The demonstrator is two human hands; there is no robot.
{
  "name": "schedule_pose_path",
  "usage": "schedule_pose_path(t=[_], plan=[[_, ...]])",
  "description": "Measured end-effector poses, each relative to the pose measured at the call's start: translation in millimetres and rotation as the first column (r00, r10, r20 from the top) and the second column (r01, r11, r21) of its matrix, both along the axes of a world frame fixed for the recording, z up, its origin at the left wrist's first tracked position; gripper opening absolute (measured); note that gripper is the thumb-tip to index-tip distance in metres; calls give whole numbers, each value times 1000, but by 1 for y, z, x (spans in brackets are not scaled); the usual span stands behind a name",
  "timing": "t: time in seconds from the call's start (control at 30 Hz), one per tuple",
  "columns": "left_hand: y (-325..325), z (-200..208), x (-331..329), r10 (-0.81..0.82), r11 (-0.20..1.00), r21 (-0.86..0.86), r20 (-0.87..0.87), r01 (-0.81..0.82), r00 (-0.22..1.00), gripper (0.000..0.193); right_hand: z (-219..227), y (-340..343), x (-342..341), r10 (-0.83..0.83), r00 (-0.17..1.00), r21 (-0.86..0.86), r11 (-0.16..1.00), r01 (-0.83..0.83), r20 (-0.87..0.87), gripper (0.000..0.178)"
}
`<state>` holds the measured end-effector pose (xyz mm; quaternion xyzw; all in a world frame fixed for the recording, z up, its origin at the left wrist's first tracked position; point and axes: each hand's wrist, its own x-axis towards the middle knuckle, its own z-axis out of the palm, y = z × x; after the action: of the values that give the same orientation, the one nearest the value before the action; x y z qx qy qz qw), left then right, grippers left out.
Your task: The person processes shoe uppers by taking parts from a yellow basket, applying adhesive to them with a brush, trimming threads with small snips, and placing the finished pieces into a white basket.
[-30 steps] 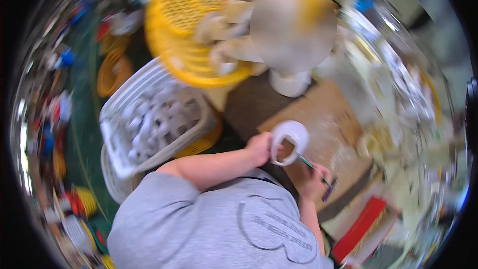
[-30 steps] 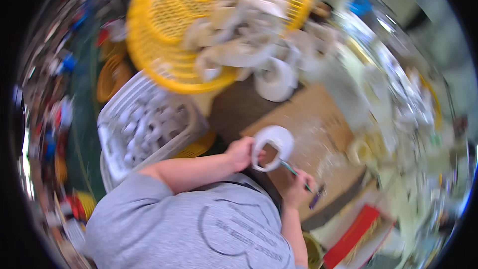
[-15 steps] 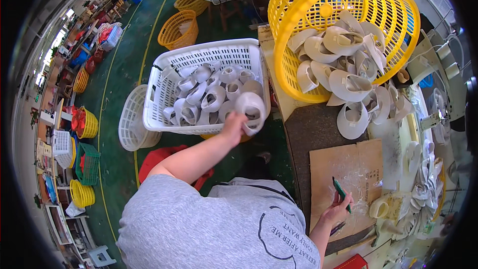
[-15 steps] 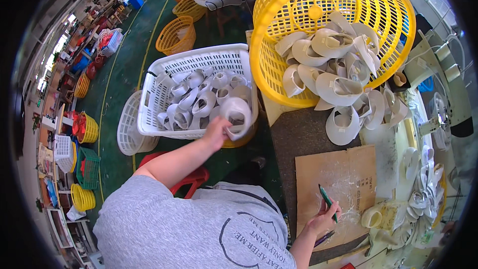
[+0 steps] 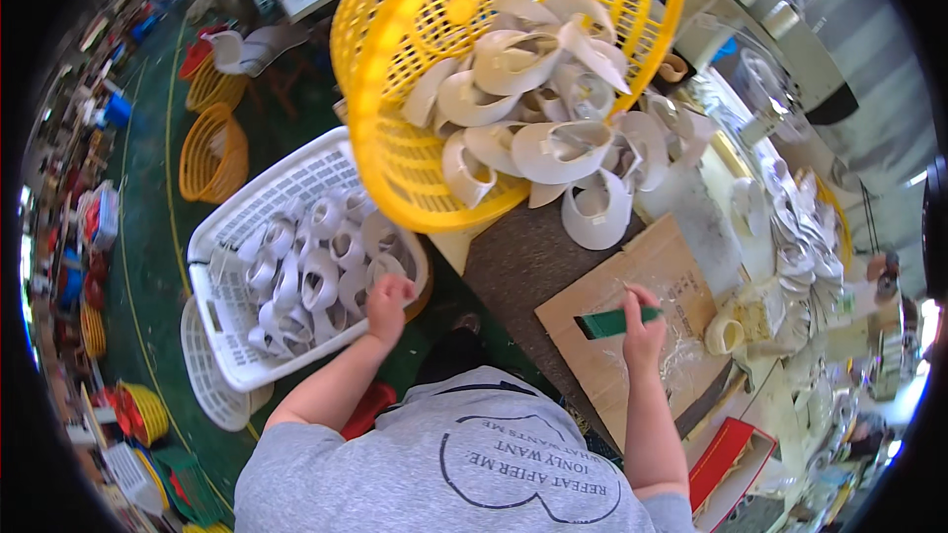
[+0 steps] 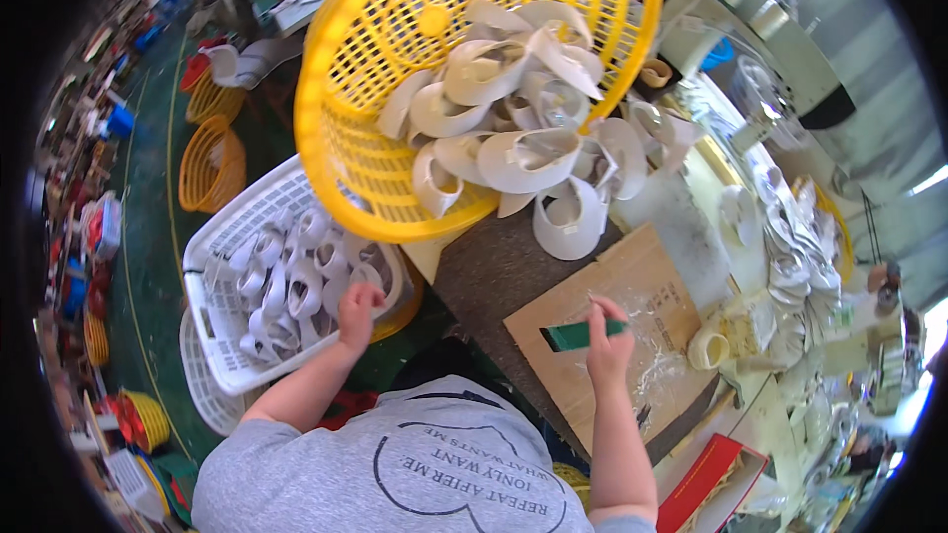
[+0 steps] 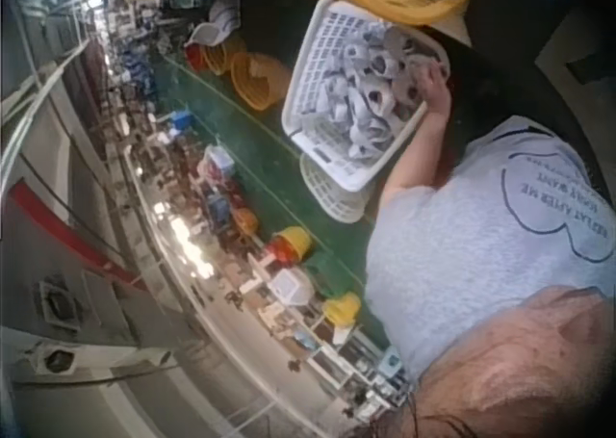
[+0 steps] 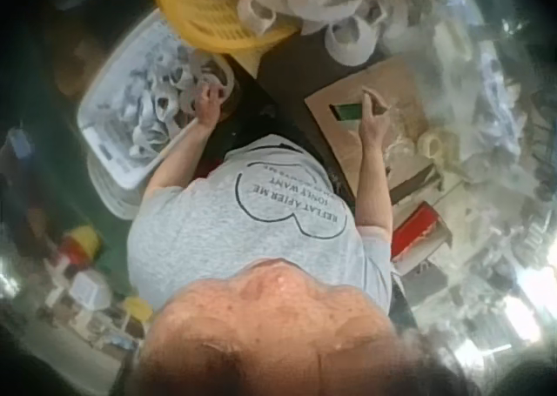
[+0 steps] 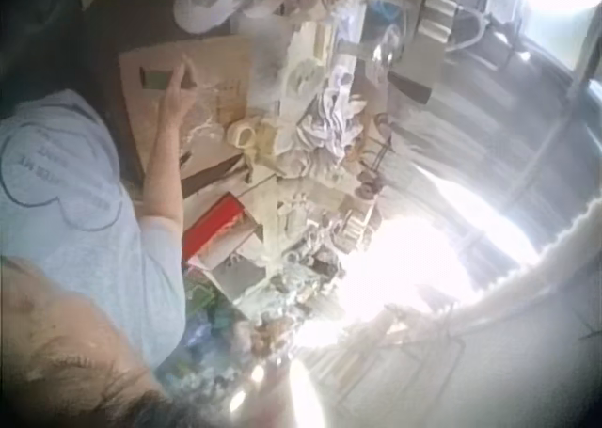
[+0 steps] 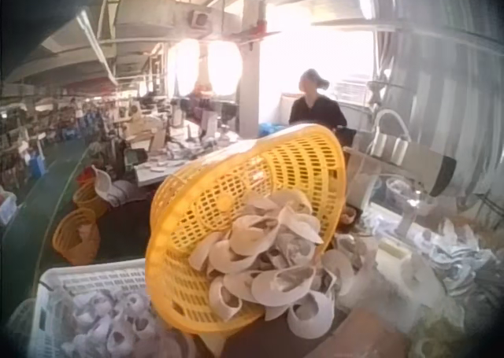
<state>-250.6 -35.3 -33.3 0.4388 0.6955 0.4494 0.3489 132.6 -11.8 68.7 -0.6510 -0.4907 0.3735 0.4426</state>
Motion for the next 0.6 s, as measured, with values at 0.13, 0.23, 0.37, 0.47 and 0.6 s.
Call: schedule_pose_path(t=[0.13, 0.23, 0.37, 0.47, 0.6], plan=[[45, 38, 71, -410, 899, 228, 143, 373, 901, 25, 40, 87, -33, 228, 786, 145, 917, -372, 574, 38], [88, 63, 115, -717, 690, 205, 321, 694, 618, 43, 41, 157, -51, 98, 584, 223, 863, -453, 806, 40], [122, 83, 159, -860, 510, 436, 226, 742, 458, 49, 25, 207, -29, -39, 413, 236, 867, -439, 910, 27], [138, 87, 153, -707, 687, 331, 512, 647, 488, 51, 66, 188, -54, 111, 711, 218, 909, -356, 695, 20], [157, 85, 154, -706, 705, 372, 449, 604, 548, 49, 54, 149, -32, -104, 994, 161, 982, 98, 29, 11]])
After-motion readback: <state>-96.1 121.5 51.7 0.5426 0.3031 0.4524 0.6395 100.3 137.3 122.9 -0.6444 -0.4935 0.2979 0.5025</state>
